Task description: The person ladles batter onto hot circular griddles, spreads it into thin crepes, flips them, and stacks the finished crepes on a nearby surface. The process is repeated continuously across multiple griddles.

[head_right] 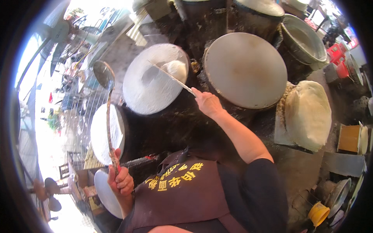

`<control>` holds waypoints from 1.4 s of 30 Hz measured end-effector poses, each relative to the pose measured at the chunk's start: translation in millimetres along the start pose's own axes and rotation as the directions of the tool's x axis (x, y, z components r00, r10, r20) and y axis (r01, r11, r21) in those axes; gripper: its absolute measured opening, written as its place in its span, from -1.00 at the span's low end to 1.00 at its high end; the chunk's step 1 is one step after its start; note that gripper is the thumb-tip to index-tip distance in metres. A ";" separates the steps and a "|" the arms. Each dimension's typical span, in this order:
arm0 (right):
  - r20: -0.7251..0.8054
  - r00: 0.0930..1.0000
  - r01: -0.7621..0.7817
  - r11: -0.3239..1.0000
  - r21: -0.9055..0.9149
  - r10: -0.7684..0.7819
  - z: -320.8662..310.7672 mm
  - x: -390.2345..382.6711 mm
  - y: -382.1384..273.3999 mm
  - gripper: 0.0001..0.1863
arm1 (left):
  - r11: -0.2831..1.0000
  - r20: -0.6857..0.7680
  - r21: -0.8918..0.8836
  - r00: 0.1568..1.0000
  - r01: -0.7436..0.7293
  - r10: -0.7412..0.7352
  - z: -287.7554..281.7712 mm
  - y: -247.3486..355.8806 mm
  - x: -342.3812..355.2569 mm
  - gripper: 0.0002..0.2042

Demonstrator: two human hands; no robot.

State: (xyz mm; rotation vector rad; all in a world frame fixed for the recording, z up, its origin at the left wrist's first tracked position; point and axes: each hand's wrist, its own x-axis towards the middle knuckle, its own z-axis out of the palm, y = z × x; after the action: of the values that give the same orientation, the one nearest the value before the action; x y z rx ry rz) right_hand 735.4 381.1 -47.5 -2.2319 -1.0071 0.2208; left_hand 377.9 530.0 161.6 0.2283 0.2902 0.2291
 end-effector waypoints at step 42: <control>-0.127 0.976 -0.179 0.984 -0.022 0.175 25.6 67.7 -29.4 -0.41 | 0.996 -0.177 -0.090 0.984 -0.003 -0.013 2.3 2.6 2.8 -0.48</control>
State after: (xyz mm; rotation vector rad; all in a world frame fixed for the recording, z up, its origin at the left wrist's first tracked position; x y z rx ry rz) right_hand 754.0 456.7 -40.5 -2.3361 -0.7518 0.1416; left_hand 380.7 532.8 163.7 0.1184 0.4566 0.2577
